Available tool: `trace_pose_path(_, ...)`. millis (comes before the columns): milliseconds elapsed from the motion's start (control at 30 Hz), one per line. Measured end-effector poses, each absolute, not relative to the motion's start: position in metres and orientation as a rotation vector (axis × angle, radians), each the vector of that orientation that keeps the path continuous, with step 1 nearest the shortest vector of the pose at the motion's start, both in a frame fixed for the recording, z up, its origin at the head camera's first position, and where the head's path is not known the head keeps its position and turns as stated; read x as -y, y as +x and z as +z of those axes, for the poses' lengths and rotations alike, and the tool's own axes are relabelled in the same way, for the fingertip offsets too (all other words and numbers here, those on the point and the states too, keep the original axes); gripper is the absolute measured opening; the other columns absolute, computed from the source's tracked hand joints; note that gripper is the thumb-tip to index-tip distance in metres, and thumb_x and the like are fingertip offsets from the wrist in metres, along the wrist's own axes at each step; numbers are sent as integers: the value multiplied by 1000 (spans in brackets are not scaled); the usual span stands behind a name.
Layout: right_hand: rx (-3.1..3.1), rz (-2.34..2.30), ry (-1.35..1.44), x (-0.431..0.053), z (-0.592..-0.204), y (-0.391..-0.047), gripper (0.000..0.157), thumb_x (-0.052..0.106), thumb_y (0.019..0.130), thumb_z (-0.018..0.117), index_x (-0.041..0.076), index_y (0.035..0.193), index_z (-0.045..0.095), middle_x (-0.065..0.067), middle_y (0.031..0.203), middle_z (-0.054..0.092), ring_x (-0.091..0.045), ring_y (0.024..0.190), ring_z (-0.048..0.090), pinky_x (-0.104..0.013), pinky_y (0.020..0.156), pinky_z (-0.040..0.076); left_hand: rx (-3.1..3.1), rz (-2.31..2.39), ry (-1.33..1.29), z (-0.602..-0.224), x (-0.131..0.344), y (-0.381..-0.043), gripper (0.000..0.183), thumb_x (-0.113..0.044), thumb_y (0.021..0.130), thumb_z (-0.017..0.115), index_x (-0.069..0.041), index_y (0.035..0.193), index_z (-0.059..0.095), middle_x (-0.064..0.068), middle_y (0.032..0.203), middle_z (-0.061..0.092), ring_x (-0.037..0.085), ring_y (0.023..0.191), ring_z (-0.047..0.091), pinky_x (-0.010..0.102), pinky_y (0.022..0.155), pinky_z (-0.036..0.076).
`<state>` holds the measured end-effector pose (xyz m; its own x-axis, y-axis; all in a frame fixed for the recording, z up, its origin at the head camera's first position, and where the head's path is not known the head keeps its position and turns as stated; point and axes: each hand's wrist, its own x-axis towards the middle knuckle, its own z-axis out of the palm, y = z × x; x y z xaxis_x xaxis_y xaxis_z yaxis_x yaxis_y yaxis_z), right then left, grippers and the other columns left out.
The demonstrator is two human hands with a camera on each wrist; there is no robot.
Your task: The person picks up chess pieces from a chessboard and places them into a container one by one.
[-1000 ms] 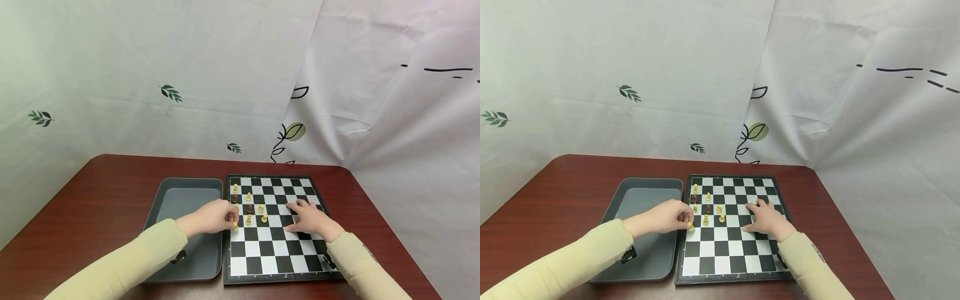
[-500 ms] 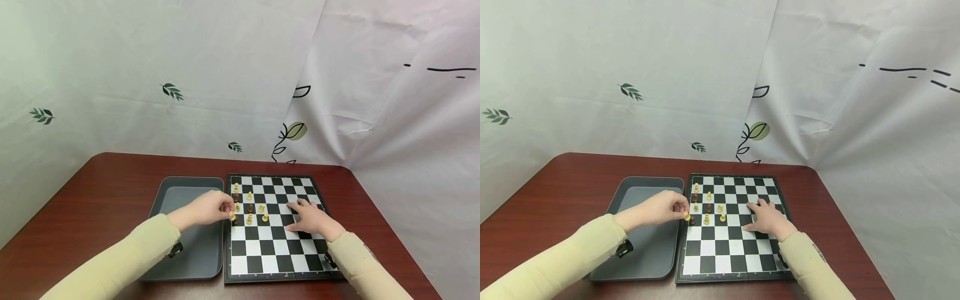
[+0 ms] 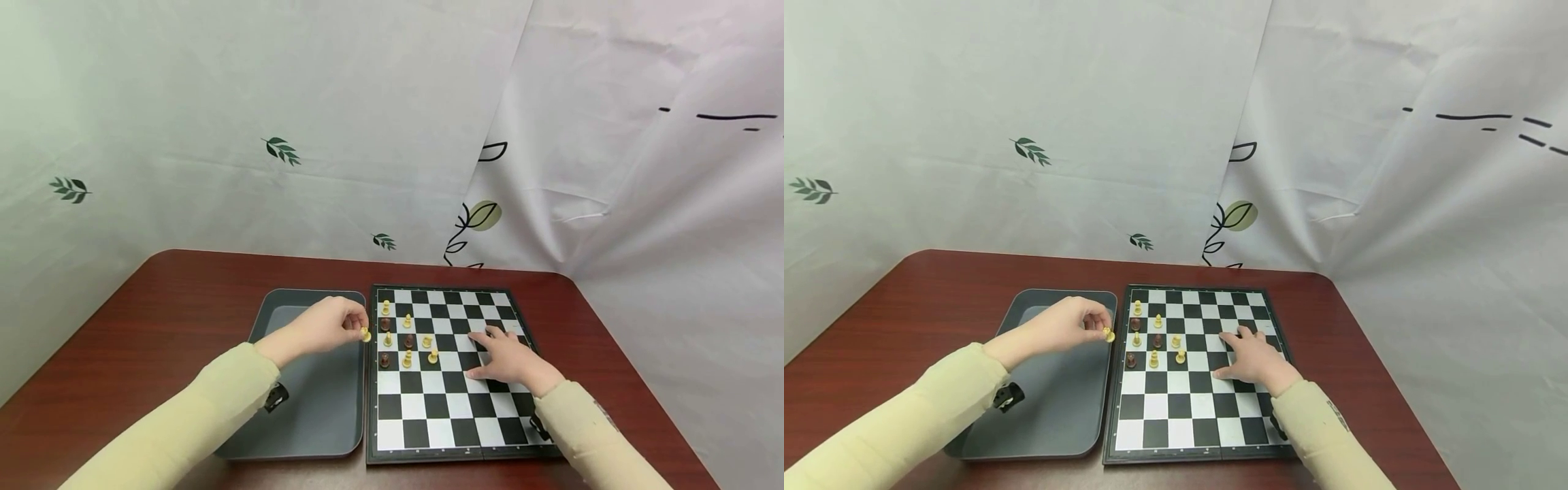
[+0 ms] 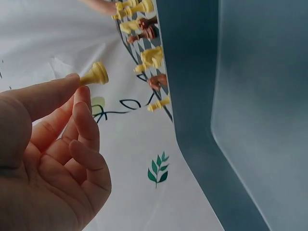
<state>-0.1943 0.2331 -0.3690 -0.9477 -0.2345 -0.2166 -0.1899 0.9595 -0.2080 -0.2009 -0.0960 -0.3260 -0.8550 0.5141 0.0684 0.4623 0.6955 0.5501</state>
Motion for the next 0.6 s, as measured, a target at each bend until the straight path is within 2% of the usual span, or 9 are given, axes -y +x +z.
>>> trace_pose_path(233, -2878, -266, -313, -234, -370, -194, 71, 42, 75, 77, 10, 133, 52, -28, 141, 38, -53, 123, 37, -62, 88, 40, -2810, 917, 794, -329, 107, -209, 3, -8, 85, 67, -5, 86, 66, -3, 74, 60, 9, 68, 52, 27, 65, 45)
trace_pose_path(600, -2877, -263, -316, -234, -371, -194, 72, 43, 74, 78, 11, 133, 52, -28, 141, 38, -55, 123, 36, -63, 89, 40, -2825, 929, 642, -343, 121, -225, 4, -7, 85, 68, -6, 84, 65, 0, 76, 62, 12, 70, 54, 29, 66, 46)
